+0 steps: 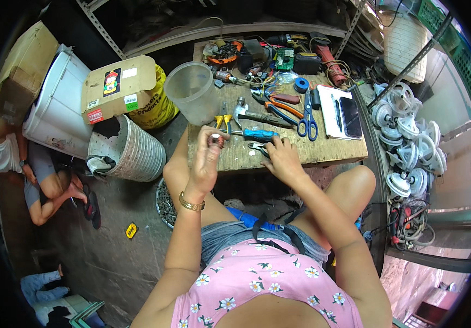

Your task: The person cleans a small circular component by hand using a cloth, then uses pliers to manipulate wires and small metal parts on the component while seated at a workbench.

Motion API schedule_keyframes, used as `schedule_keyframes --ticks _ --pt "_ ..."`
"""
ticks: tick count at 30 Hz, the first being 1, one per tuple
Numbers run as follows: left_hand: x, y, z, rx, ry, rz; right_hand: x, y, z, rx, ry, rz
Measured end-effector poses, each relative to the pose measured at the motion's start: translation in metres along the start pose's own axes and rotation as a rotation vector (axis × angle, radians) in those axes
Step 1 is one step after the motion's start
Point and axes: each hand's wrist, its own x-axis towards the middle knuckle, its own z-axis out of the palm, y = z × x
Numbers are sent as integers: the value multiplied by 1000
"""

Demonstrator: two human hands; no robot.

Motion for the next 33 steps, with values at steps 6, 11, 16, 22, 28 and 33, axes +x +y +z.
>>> schedule_keyframes --ticks 6,11,16,22,28,33 --pt "1 13 5 262 -59 135 5 6 37 -65 6 156" --pt "3 31 -1 337 -129 107 0 29 33 392 131 310" --pt "5 23 -1 414 -128 193 0 3 -26 1746 -21 526" --pt "11 26 3 353 -222 173 4 -20 -100 1311 -75 219" --pt "11 32 -3 257 -286 56 14 -32 -160 174 145 -300" --pt "12 37 -3 312 -327 84 19 -31 -175 35 80 -411"
